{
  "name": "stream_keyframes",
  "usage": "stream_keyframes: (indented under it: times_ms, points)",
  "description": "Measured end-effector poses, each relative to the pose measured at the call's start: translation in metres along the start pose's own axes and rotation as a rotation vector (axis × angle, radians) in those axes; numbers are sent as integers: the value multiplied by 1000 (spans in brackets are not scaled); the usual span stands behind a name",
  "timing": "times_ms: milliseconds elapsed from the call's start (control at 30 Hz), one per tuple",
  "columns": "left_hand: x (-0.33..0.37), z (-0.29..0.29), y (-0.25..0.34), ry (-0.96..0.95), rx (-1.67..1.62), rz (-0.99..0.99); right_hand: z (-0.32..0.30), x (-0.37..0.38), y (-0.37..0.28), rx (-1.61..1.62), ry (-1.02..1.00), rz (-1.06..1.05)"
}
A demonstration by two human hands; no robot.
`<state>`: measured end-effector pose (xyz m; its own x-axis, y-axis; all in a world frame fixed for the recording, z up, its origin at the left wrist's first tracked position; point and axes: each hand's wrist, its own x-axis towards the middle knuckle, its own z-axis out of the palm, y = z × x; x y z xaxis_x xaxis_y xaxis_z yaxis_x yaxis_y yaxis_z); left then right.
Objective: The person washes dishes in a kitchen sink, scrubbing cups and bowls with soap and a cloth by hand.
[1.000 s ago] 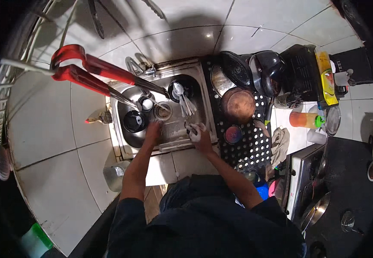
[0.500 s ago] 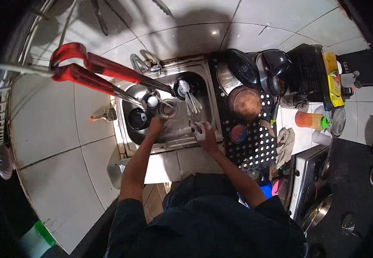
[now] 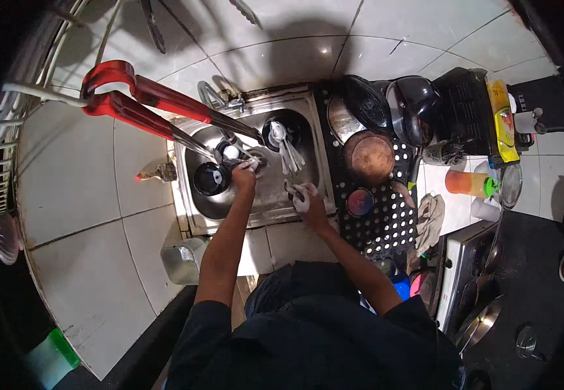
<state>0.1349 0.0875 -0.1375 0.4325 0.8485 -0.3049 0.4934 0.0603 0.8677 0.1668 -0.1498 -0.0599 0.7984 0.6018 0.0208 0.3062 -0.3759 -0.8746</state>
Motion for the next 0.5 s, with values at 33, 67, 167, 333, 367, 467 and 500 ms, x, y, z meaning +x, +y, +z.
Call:
stream_keyframes:
  times_ms: [33,67,167,333,367,467,500]
  points:
    - [-1,-3,-2,63,107,68,0,-1,-2,-18,24,-15]
    - [-2,-7,-4,127,214,136,1,-1,-3,-17,22,-15]
    - [-10,-21,-27,94,236,205,1,3,-9,-41,18,-18]
    - [-66,-45,4,-181,417,118,3,-1,0,-105,-138,21]
    - [-74,-43,6,-182,411,114,5,-3,2,-110,-142,21]
    - [-87,-54,-8,-465,-394,-324,14,-7,-26,-57,-147,-120]
    - [-90,-58,-22,-441,-403,-323,17,-2,-45,5,-199,-151]
